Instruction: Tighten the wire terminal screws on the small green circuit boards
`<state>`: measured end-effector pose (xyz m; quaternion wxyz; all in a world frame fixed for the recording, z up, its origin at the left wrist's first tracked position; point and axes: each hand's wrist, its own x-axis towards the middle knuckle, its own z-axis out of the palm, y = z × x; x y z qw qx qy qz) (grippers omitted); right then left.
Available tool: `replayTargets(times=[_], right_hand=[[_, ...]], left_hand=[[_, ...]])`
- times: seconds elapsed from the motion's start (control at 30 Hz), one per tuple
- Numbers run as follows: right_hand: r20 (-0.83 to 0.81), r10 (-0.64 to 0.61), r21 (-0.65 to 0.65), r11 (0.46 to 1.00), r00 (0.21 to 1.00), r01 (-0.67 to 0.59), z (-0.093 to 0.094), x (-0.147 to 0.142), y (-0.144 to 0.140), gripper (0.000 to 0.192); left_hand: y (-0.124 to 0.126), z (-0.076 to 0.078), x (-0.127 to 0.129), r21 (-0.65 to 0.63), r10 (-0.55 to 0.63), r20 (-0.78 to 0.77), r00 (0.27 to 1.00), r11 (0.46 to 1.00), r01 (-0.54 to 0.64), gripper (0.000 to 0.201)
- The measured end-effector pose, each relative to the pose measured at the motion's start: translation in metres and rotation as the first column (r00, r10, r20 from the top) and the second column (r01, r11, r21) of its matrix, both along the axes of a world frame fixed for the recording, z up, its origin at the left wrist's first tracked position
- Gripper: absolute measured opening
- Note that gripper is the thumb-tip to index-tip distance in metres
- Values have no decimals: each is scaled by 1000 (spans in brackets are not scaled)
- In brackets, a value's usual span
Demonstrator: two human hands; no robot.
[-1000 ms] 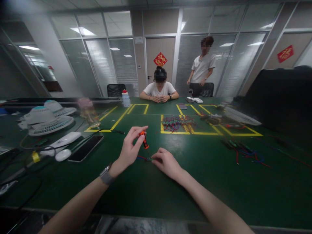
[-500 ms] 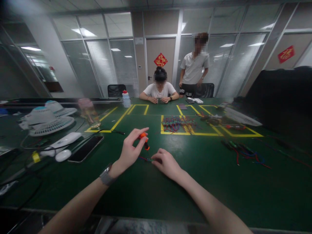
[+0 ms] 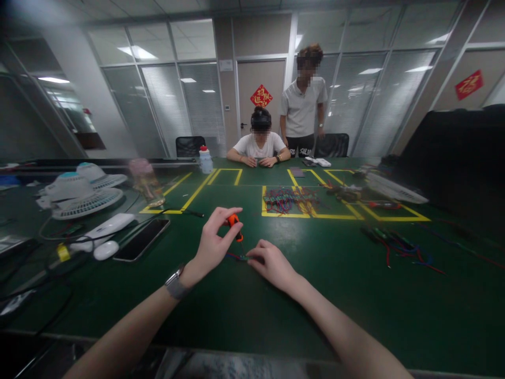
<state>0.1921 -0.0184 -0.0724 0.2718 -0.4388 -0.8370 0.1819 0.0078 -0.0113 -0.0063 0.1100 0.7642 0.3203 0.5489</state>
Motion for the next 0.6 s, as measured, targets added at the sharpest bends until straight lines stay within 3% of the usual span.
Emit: replayTargets(times=[0.1, 0.27, 0.43, 0.6], right_hand=[[-4, 1, -4, 1000, 1000, -1, 0, 0, 0, 16], [-1, 4, 2, 1000, 1000, -4, 0, 0, 1, 16], [3, -3, -4, 1000, 1000, 3, 1, -1, 1, 16], [1, 2, -6, 1000, 1000, -2, 1, 0, 0, 16]], left_hand=[[-1, -1, 1, -26, -43, 5, 999, 999, 43, 34], [-1, -2, 1, 32, 15, -2, 1000, 999, -15, 22], [-1, 0, -1, 0, -10, -19, 1000, 1000, 10, 30], [1, 1, -2, 10, 35, -23, 999, 999, -35, 25]])
